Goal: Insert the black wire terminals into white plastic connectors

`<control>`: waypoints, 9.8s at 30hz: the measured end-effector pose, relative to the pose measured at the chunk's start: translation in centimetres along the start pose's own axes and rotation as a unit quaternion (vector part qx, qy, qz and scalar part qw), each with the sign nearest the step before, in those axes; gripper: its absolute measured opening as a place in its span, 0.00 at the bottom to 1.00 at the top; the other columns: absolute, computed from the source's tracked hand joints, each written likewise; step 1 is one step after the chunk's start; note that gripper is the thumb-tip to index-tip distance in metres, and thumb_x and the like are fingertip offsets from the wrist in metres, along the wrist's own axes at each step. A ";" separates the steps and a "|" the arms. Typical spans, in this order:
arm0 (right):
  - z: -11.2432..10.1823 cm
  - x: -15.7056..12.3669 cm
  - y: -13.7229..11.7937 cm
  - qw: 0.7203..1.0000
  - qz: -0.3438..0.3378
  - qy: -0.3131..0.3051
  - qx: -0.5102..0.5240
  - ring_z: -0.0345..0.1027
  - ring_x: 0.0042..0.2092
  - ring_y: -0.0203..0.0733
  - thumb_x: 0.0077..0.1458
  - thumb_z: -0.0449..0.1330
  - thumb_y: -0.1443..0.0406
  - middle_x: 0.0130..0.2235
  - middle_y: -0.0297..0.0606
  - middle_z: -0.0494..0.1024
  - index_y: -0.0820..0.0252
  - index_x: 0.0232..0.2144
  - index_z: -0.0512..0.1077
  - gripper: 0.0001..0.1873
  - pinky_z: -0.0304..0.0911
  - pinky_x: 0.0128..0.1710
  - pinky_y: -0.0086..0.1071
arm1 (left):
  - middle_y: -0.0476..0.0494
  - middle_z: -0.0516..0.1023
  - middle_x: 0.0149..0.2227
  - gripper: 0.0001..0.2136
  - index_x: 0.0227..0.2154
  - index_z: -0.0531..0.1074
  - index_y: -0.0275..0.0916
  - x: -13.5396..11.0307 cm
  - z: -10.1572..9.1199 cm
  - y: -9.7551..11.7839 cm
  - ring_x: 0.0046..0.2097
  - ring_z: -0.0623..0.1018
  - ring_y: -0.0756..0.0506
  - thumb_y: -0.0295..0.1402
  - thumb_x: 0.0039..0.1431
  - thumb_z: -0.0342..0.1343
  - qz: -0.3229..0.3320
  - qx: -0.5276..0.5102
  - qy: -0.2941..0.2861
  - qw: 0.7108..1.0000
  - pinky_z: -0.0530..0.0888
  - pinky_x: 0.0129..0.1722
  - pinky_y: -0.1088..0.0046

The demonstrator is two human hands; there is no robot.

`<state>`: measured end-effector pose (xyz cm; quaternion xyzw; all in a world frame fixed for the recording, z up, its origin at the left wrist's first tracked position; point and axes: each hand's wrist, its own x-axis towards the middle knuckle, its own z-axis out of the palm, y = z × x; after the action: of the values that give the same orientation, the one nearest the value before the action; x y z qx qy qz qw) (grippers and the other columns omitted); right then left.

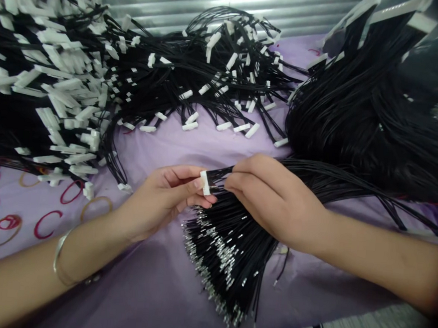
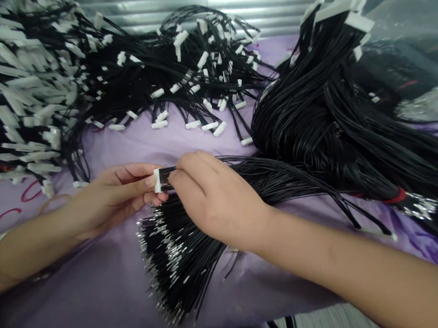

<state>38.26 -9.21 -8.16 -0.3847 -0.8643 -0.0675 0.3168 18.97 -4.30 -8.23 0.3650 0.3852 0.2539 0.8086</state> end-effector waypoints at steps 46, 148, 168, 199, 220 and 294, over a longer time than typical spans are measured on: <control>0.0 0.6 0.2 0.999 -0.032 -0.023 -0.013 0.64 0.33 0.39 0.63 0.49 0.71 0.32 0.42 0.75 0.68 0.31 0.74 0.15 0.63 0.32 0.33 | 0.48 0.80 0.26 0.05 0.30 0.77 0.33 0.3 -0.2 -0.1 0.28 0.80 0.53 0.25 0.49 0.65 -0.014 0.010 -0.010 1.000 0.77 0.31 0.83; 0.8 0.9 -0.5 0.918 0.277 -0.134 0.249 0.61 0.32 0.32 0.57 0.55 0.70 0.29 0.32 0.71 0.63 0.27 0.70 0.07 0.55 0.33 0.27 | 0.46 0.79 0.34 0.08 0.35 0.76 0.34 0.1 -0.5 -1.5 0.34 0.80 0.52 0.32 0.54 0.62 0.054 0.098 0.009 0.994 0.78 0.38 0.77; 0.3 1.2 0.3 0.917 0.316 -0.167 0.177 0.61 0.30 0.32 0.61 0.52 0.66 0.28 0.34 0.71 0.64 0.29 0.69 0.10 0.53 0.32 0.28 | 0.47 0.77 0.32 0.07 0.35 0.75 0.33 0.3 -0.1 -1.4 0.31 0.77 0.54 0.30 0.55 0.61 0.090 0.103 0.007 0.991 0.75 0.36 0.79; 0.4 1.1 -1.5 0.952 0.245 -0.174 0.051 0.65 0.36 0.38 0.60 0.52 0.66 0.34 0.40 0.72 0.66 0.32 0.70 0.10 0.55 0.36 0.32 | 0.47 0.78 0.31 0.06 0.31 0.76 0.33 0.4 0.1 -1.6 0.33 0.78 0.53 0.27 0.50 0.64 0.121 0.087 0.014 0.989 0.78 0.39 0.78; 0.9 1.3 -1.3 0.933 0.301 -0.163 0.108 0.62 0.32 0.35 0.60 0.52 0.65 0.31 0.37 0.74 0.64 0.30 0.72 0.11 0.52 0.32 0.30 | 0.47 0.79 0.32 0.06 0.32 0.77 0.33 0.5 0.2 -1.7 0.34 0.79 0.52 0.27 0.50 0.65 0.126 0.105 0.019 0.986 0.79 0.40 0.78; -4.4 0.5 0.4 0.913 0.069 -0.376 0.143 0.67 0.33 0.32 0.59 0.57 0.67 0.31 0.36 0.75 0.63 0.30 0.77 0.10 0.61 0.36 0.25 | 0.50 0.74 0.24 0.02 0.31 0.68 0.33 3.3 1.5 4.5 0.28 0.79 0.51 0.25 0.57 0.56 0.156 0.456 0.008 0.876 0.77 0.31 0.76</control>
<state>40.55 -10.21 -4.43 -0.3910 -0.8913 0.2282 0.0234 21.49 0.18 -5.48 0.7466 0.4030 0.1755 0.4993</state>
